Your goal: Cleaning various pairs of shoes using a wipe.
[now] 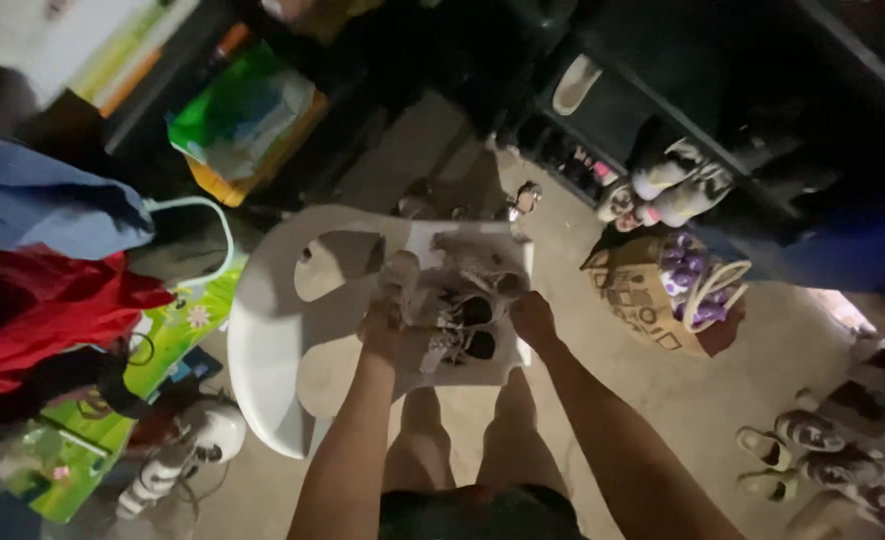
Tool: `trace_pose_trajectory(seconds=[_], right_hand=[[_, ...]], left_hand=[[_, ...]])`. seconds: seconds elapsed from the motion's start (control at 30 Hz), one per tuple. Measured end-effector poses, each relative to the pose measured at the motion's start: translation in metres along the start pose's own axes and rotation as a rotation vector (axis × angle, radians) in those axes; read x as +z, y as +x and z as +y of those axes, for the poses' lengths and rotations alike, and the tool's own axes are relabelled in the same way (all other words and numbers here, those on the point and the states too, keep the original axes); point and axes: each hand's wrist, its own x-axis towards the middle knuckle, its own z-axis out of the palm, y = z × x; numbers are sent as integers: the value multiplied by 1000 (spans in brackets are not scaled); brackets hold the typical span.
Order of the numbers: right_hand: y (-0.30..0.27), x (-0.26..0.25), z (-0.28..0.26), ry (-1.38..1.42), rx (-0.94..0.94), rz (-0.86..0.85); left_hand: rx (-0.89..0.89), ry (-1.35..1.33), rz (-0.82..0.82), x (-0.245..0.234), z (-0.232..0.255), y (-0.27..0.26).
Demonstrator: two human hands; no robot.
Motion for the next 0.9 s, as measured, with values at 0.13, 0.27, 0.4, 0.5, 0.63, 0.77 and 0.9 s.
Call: trace_pose_trajectory(seconds=[0.13,0.27,0.4,0.5,0.63,0.77,0.9], right_hand=[[-8,36,-28,415,-114,161],[-26,59,-38,699,7,245],[-42,49,-33,378,101,409],[-50,31,-35,346,179,451],[-40,31,-20,325,273,443],[-30,6,-27,378,362,488],[-35,-4,-21,611,352,548]], left_hand=[[46,170,35,-22,-6,-12],[71,328,40,-29,-23,-26],[111,479,17,-19,-24,-29],[145,603,9,-17,-19,-41],[214,760,-9,-37,-29,-55],[287,912,-24,-45,-23,-70],[395,1072,-32,-46,9,-68]])
